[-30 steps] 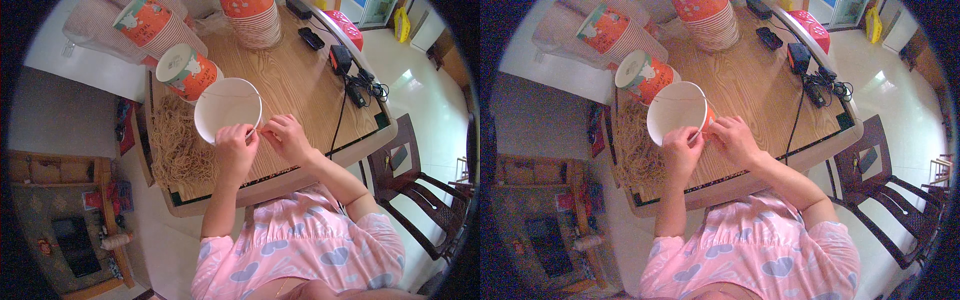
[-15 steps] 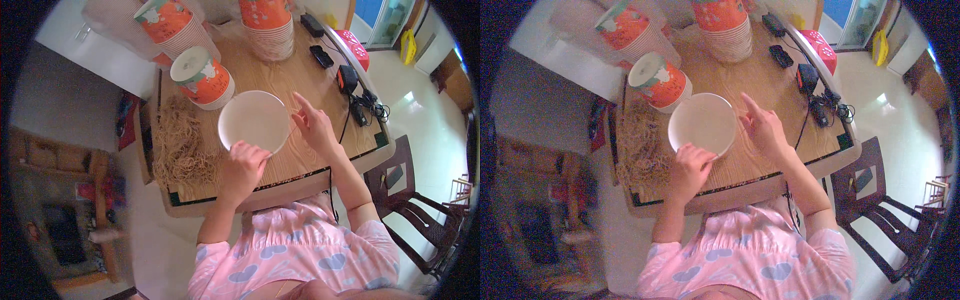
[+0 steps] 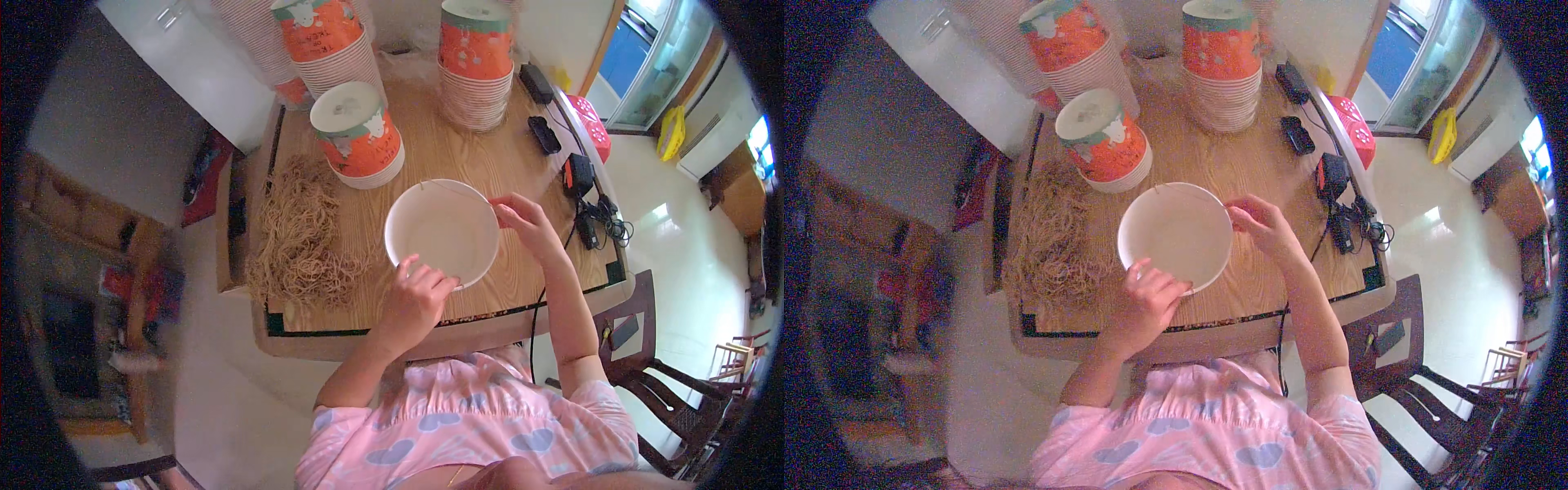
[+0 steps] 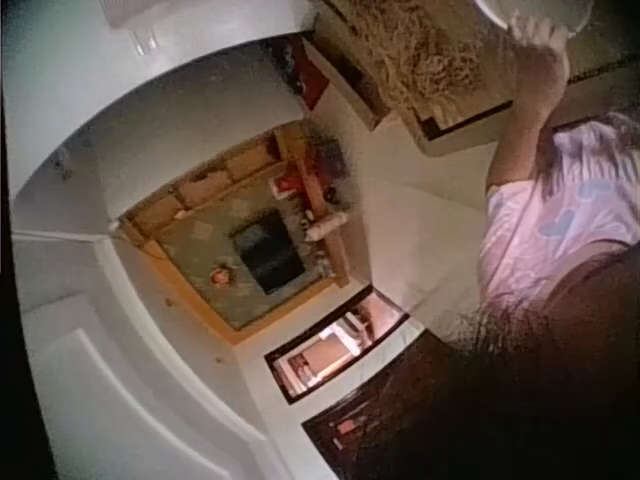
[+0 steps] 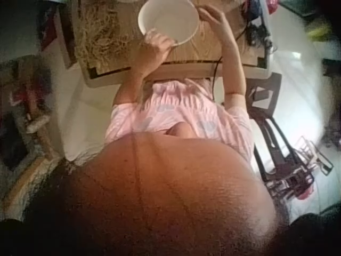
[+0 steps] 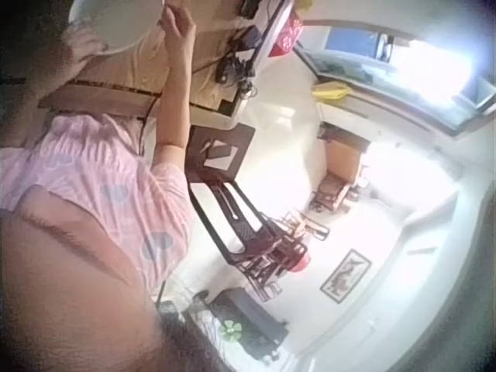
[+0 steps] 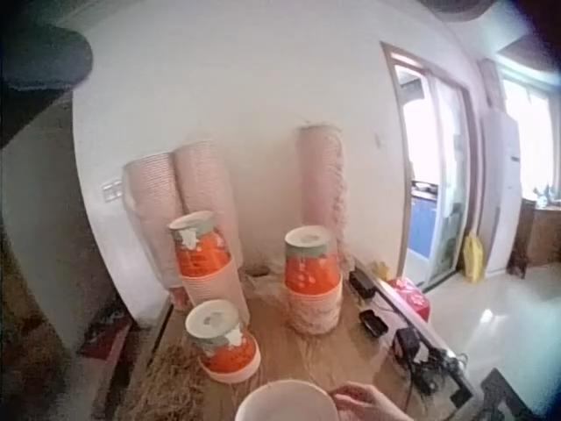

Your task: Thread and secure handles onto paper buckets.

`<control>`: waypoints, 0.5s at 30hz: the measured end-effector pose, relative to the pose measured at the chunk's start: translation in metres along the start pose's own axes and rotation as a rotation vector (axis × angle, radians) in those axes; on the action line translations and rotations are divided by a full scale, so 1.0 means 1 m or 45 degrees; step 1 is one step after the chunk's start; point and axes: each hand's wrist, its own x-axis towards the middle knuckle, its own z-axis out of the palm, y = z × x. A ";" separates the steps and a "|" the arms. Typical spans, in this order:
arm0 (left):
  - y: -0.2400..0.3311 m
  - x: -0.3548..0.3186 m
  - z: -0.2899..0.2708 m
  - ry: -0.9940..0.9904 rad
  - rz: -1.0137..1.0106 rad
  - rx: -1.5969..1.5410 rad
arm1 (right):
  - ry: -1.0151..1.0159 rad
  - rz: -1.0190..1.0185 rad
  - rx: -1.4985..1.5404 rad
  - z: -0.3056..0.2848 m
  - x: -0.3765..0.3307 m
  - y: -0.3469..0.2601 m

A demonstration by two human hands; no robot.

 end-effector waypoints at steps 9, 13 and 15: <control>-0.003 -0.004 0.006 0.027 -0.004 -0.011 | -0.140 0.189 0.444 -0.016 0.001 0.029; -0.002 -0.005 0.005 0.061 0.077 -0.036 | 0.053 0.042 -0.094 -0.010 0.012 0.051; 0.000 -0.005 0.005 0.085 0.127 -0.063 | 0.073 0.043 -0.115 -0.013 0.014 0.058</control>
